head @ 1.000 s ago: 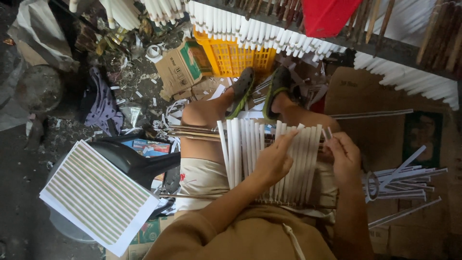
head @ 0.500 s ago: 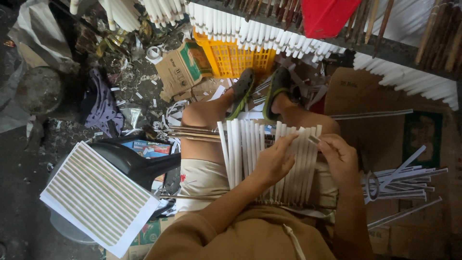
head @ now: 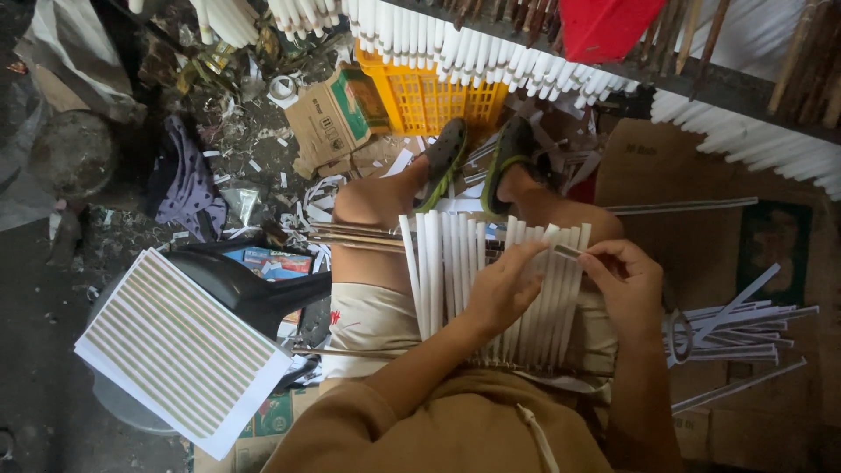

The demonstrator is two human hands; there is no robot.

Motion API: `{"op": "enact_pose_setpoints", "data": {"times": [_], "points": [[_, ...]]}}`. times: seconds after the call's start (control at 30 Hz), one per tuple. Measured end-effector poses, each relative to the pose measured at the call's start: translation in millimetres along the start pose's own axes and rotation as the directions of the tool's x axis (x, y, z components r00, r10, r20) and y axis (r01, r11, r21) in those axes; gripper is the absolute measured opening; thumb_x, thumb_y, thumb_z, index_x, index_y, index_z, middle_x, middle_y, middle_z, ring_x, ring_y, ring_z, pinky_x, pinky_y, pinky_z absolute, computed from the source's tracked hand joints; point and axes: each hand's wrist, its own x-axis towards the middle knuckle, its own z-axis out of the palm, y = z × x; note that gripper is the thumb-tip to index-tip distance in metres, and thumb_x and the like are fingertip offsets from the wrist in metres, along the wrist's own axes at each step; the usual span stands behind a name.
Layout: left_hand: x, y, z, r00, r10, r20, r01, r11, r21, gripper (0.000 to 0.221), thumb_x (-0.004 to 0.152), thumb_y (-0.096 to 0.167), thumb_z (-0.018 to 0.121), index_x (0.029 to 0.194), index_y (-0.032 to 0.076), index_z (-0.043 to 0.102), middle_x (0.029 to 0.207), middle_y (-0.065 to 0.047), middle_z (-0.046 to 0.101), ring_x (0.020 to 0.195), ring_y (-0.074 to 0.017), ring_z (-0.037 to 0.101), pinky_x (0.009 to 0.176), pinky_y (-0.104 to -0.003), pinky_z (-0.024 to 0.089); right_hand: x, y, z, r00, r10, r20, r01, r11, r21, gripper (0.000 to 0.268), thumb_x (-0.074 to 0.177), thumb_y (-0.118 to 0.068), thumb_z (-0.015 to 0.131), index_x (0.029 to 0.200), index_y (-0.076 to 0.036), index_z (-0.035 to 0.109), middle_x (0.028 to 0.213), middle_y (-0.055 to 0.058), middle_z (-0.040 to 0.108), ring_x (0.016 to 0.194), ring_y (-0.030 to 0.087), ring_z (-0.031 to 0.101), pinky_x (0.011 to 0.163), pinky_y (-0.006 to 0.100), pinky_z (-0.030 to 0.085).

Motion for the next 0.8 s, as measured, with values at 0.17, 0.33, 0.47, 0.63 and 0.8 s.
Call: {"op": "enact_pose_setpoints", "data": {"times": [0.17, 0.33, 0.47, 0.63, 0.8], "points": [[1.0, -0.2, 0.8, 1.0, 0.019, -0.014, -0.019, 1.0, 0.019, 0.052, 0.092, 0.007, 0.071, 0.141, 0.02, 0.058, 0.112, -0.005, 0.07, 0.091, -0.0292, 0.074, 0.075, -0.035, 0.06, 0.6, 1.4, 1.0, 1.0, -0.009, -0.003, 0.009, 1.0, -0.029, 0.016, 0.097, -0.014, 0.081, 0.104, -0.002, 0.073, 0.089, 0.013, 0.069, 0.087, 0.017, 0.059, 0.082, 0.038, 0.051], [2.0, 3.5, -1.6, 1.0, 0.02, -0.021, -0.02, 1.0, 0.0, 0.051, 0.094, 0.008, 0.07, 0.141, 0.02, 0.058, 0.115, -0.007, 0.07, 0.092, -0.0315, 0.074, 0.076, -0.039, 0.06, -0.8, -10.9, 2.2, 1.0, 0.023, 0.014, -0.023, 1.0, 0.016, 0.013, 0.098, -0.011, 0.079, 0.102, -0.001, 0.072, 0.085, 0.013, 0.067, 0.079, 0.016, 0.058, 0.075, 0.035, 0.053], [0.6, -0.9, 2.2, 0.999, 0.038, -0.038, -0.037, 0.999, 0.021, 0.051, 0.092, 0.008, 0.072, 0.14, 0.019, 0.059, 0.113, -0.007, 0.07, 0.092, -0.0306, 0.074, 0.076, -0.037, 0.061, 0.2, -11.5, 3.1, 1.0, 0.02, 0.005, -0.02, 0.999, 0.036, 0.016, 0.095, -0.011, 0.081, 0.103, -0.001, 0.072, 0.083, 0.011, 0.065, 0.078, 0.013, 0.056, 0.075, 0.03, 0.052], [2.1, 4.0, -3.7, 1.0, 0.012, -0.018, -0.012, 1.0, 0.0, 0.052, 0.091, 0.007, 0.074, 0.139, 0.018, 0.058, 0.118, -0.007, 0.07, 0.098, -0.0295, 0.074, 0.08, -0.038, 0.061, 5.3, 7.7, 0.9, 1.0, -0.003, 0.024, 0.004, 1.0, -0.017, 0.018, 0.095, -0.015, 0.084, 0.103, -0.003, 0.072, 0.085, 0.01, 0.065, 0.081, 0.014, 0.056, 0.077, 0.03, 0.05], [-2.7, -7.6, 7.4, 0.999, 0.001, -0.052, -0.001, 1.0, -0.005, 0.048, 0.093, 0.008, 0.073, 0.138, 0.019, 0.06, 0.118, -0.004, 0.07, 0.1, -0.0263, 0.074, 0.084, -0.035, 0.061, 9.4, 4.9, 5.4, 0.999, 0.002, 0.042, -0.001, 1.0, -0.018, 0.019, 0.096, -0.013, 0.084, 0.103, -0.001, 0.071, 0.087, 0.012, 0.065, 0.083, 0.016, 0.055, 0.079, 0.034, 0.051]]}}
